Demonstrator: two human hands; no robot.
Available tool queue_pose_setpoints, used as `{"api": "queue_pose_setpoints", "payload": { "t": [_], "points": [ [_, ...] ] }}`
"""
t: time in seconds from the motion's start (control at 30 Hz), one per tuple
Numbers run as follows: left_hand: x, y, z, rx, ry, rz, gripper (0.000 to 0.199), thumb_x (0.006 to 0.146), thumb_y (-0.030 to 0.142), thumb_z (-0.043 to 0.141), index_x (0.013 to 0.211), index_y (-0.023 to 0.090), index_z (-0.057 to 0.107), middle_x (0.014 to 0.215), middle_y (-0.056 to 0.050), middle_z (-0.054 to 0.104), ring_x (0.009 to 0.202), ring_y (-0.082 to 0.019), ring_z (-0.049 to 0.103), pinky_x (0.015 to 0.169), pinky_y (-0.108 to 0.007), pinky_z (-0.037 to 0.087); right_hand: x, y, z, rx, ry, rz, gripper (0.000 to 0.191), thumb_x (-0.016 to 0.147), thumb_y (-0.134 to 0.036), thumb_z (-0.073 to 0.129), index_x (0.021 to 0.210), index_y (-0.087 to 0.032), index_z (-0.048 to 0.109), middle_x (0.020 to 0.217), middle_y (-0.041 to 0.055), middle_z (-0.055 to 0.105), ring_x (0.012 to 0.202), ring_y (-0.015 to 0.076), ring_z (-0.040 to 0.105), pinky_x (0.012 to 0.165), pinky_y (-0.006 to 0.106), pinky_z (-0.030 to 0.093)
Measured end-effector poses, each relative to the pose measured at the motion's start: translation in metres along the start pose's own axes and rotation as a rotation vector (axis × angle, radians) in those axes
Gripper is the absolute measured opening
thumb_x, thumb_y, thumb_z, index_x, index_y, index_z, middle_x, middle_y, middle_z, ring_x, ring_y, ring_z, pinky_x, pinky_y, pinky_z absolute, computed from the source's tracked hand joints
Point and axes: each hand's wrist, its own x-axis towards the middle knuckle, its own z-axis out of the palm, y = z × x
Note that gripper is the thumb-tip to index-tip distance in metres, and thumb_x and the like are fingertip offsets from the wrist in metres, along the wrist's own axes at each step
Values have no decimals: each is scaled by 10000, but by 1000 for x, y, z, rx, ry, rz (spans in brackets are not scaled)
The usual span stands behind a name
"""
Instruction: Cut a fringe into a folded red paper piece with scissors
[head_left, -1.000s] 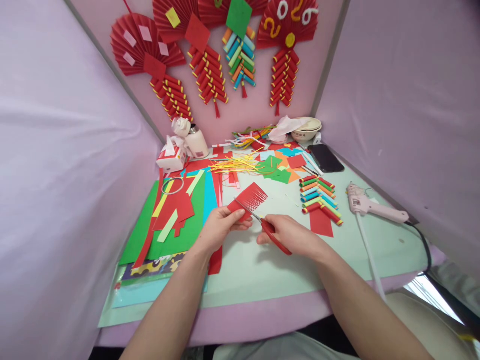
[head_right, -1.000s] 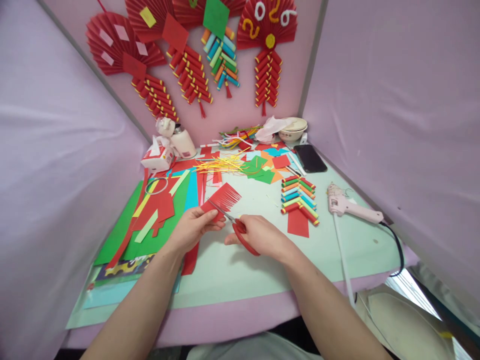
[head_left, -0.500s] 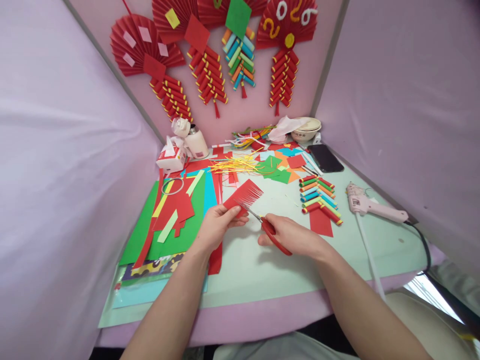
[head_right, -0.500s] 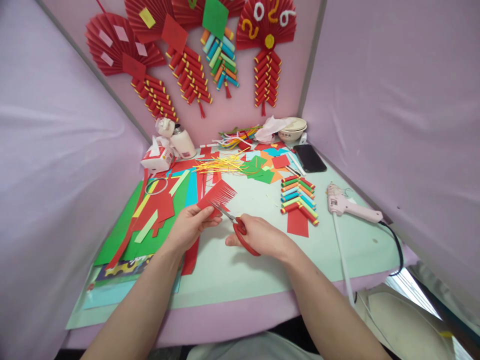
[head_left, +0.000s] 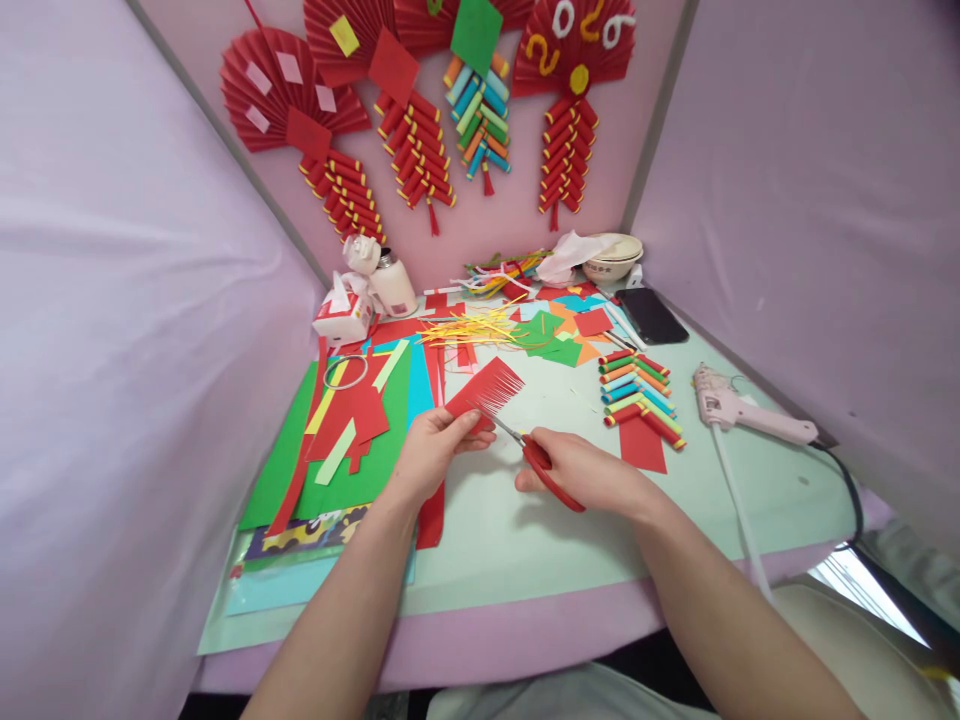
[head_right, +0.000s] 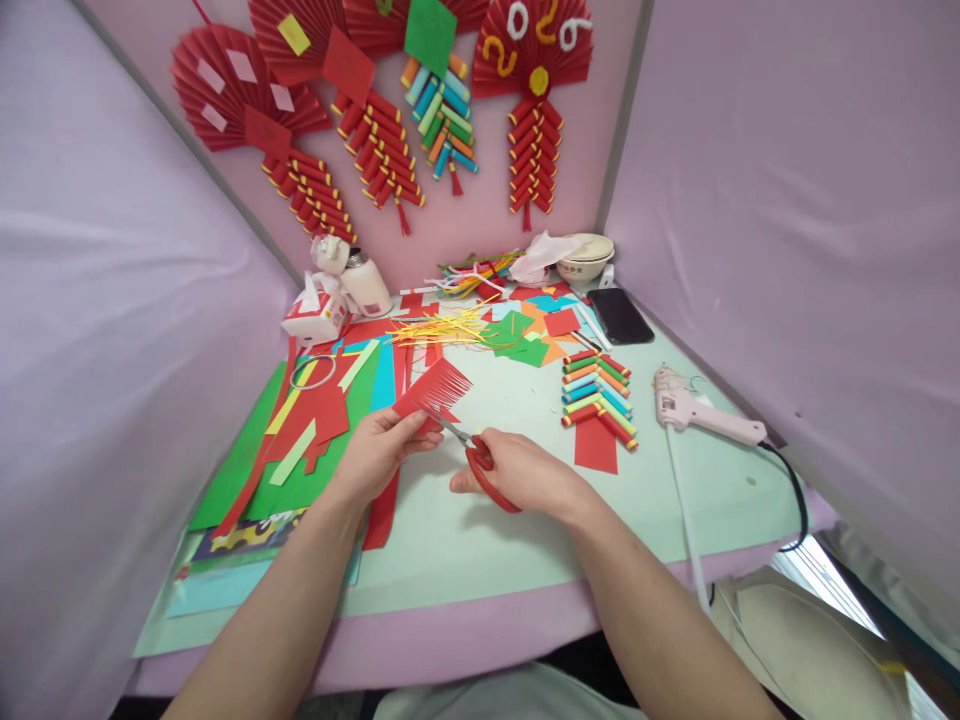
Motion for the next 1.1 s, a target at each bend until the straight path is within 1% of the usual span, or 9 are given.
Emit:
{"api": "queue_pose_setpoints", "payload": {
  "t": [0.2, 0.33, 0.47, 0.6, 0.8, 1.1],
  "points": [
    [0, 0, -1, -13, -8, -8, 272, 708, 359, 667, 814, 109, 682, 769, -92, 704, 672, -165, 664, 661, -256, 533, 2, 4, 2, 6, 27, -23, 399, 701, -585, 547, 700, -198, 450, 682, -24, 557, 570, 109, 466, 509, 204, 332],
    [0, 0, 0, -11, -8, -12, 279, 703, 366, 670, 801, 105, 679, 765, -94, 702, 674, -162, 663, 657, -248, 532, 5, 8, 3, 21, 31, -44, 424, 703, -608, 535, 676, -194, 446, 689, -11, 580, 587, 117, 482, 510, 208, 320],
    [0, 1, 0, -2, -7, -19, 291, 701, 381, 668, 793, 105, 678, 769, -100, 703, 670, -161, 661, 658, -250, 530, 6, 8, 3, 23, 41, -45, 430, 695, -604, 546, 652, -192, 431, 696, -4, 585, 605, 121, 488, 517, 211, 319],
    [0, 1, 0, 18, 0, -28, 296, 698, 393, 666, 779, 109, 677, 751, -103, 704, 654, -162, 660, 658, -260, 530, 5, 5, 3, 30, 16, -20, 391, 703, -568, 551, 677, -193, 440, 682, -16, 561, 581, 112, 472, 509, 209, 326],
    [-3, -2, 2, 70, -104, -77, 280, 720, 372, 652, 813, 110, 679, 737, -99, 707, 641, -161, 657, 643, -260, 529, 2, 1, 1, 4, 5, -31, 355, 690, -521, 576, 712, -196, 437, 701, -23, 538, 581, 108, 463, 511, 206, 344],
    [-3, -1, 3, 61, -109, -80, 291, 728, 373, 649, 828, 101, 678, 748, -99, 709, 653, -159, 658, 657, -260, 530, 5, 3, 3, 9, 39, -26, 388, 680, -557, 575, 683, -188, 453, 648, -35, 525, 547, 97, 436, 492, 201, 321]
  ]
}}
